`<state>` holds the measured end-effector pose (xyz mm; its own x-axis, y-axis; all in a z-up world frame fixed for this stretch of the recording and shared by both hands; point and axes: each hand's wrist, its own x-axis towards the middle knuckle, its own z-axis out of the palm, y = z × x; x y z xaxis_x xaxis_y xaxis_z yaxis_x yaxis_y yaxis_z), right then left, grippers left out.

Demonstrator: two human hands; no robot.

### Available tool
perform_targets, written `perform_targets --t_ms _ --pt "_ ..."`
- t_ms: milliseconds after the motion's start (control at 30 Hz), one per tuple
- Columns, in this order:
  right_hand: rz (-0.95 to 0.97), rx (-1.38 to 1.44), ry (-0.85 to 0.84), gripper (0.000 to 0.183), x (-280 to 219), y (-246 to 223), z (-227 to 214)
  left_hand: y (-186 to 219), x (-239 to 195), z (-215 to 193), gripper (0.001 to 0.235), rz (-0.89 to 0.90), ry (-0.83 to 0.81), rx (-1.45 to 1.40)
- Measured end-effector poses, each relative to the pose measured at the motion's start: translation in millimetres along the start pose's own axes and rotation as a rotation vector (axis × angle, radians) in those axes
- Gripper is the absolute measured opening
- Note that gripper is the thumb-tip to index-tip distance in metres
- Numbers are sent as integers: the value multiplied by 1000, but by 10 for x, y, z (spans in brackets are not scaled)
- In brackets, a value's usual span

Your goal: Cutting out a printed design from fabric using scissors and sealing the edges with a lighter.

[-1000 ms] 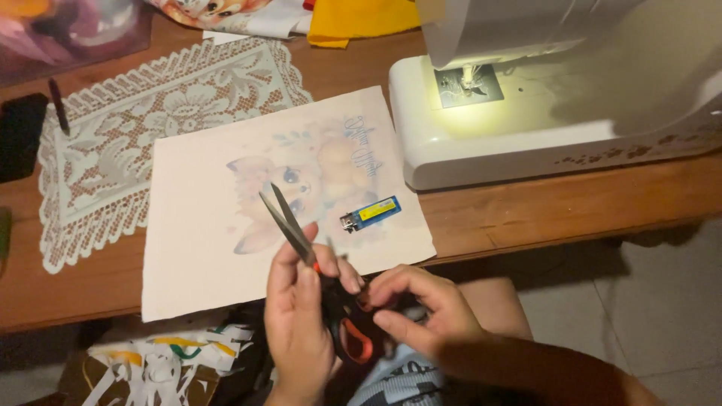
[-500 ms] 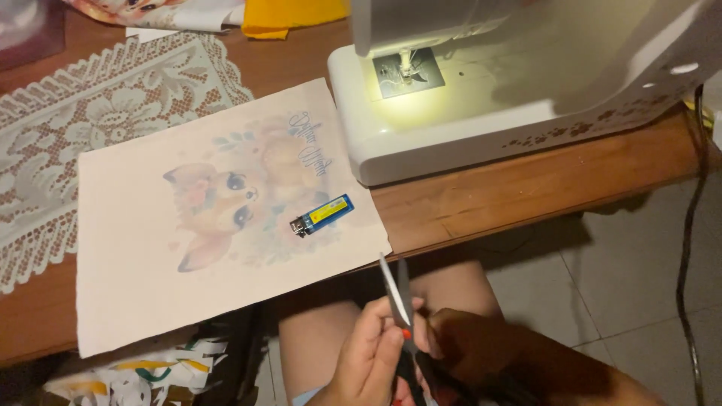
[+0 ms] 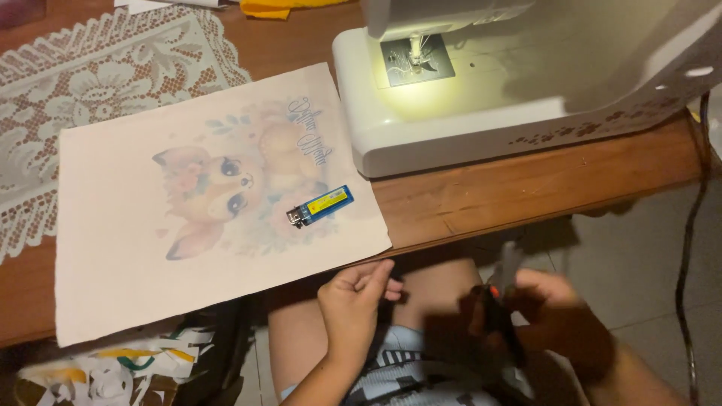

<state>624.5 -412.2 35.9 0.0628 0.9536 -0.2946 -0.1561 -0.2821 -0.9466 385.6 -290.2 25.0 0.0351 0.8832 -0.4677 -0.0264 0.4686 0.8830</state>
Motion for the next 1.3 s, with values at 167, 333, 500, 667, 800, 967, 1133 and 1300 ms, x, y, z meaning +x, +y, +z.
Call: perform_targets --t_ms 167,333,500,667,800,967,1133,1300 --pt "-340 -676 129 15 86 -340 -235 -111 3 -158 21 144 -210 -113" --pt "-282 -1022 -343 38 177 -1207 -57 -290 -67 -328 15 191 -306 -90" --pt "448 -1542 -555 40 291 -1540 280 -361 -126 -391 14 212 -356 -72" --pt "482 -1824 -626 15 461 -1529 423 -367 -133 -388 12 219 -372 -66" --pt "320 -1913 -637 36 557 -1342 454 -339 -130 -384 15 219 -390 -76" --pt "37 -1911 -522 45 622 -1210 473 -393 -111 -384 13 180 -385 -115" --pt "-67 -1896 -502 43 610 -1236 487 -437 -89 -400 13 181 -400 -116" --pt "-29 -1927 -550 40 629 -1222 453 -449 -86 -438 19 196 -439 -120"
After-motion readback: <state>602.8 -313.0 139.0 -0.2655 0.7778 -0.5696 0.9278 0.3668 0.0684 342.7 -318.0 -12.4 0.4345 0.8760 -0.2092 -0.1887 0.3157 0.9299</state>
